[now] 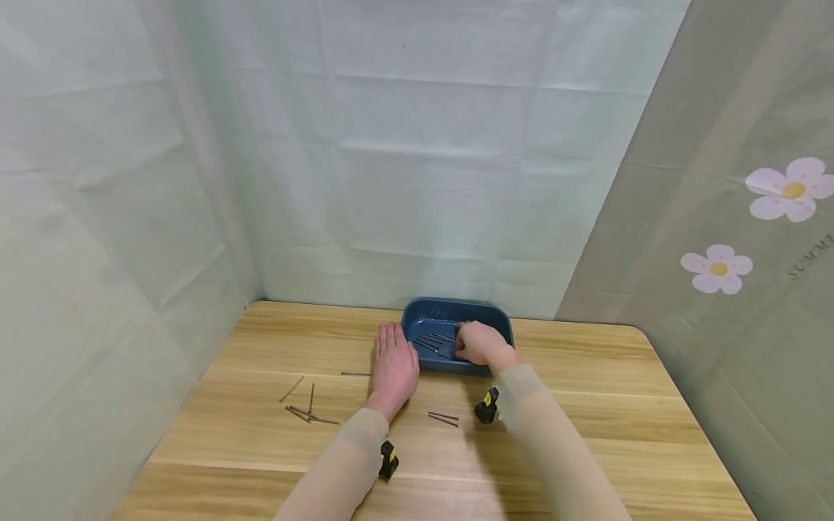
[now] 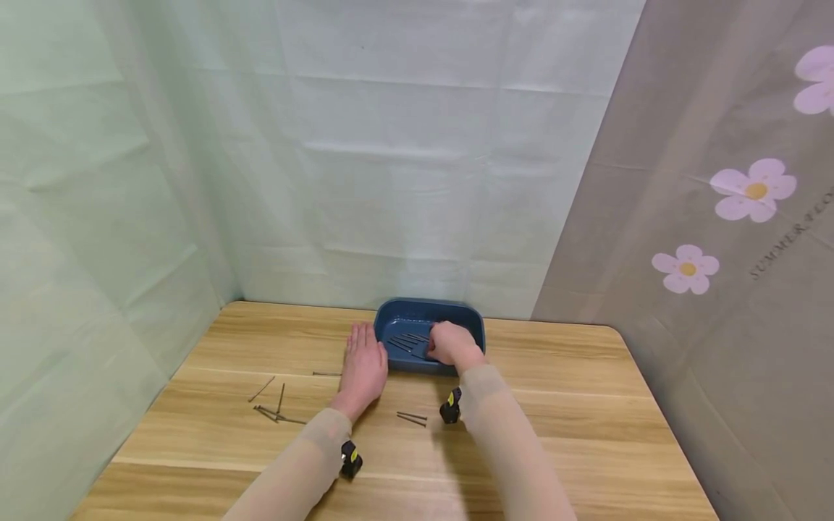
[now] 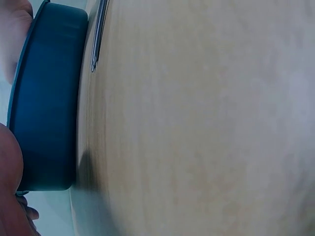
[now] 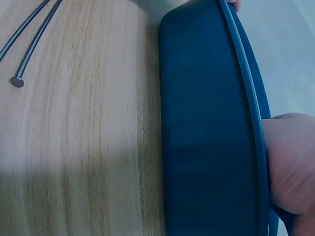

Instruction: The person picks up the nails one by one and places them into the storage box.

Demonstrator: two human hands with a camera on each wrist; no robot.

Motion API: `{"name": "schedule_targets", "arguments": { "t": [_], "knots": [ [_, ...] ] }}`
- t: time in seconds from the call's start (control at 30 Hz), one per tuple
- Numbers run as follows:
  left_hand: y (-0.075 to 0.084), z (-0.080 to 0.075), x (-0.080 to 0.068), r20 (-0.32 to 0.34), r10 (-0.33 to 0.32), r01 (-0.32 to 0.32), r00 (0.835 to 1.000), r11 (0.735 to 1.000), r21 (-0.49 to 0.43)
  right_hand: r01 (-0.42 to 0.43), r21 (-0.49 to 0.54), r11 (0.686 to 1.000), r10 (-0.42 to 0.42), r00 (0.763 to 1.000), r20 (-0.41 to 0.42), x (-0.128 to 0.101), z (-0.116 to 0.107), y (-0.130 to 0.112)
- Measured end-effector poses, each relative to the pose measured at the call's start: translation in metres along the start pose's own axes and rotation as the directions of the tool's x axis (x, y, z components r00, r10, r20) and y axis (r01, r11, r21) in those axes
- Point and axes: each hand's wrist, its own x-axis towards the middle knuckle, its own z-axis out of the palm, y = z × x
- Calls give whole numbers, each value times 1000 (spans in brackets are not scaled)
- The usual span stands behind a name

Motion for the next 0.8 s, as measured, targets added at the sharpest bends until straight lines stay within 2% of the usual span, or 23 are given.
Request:
{"name": "schedule_targets", "arguments": {
  "t": [0.8],
  "knots": [
    [1, 0, -1, -17, 5, -5, 1000, 1000, 9, 4, 43, 999, -3, 1000, -29, -2, 2, 6]
  ]
}}
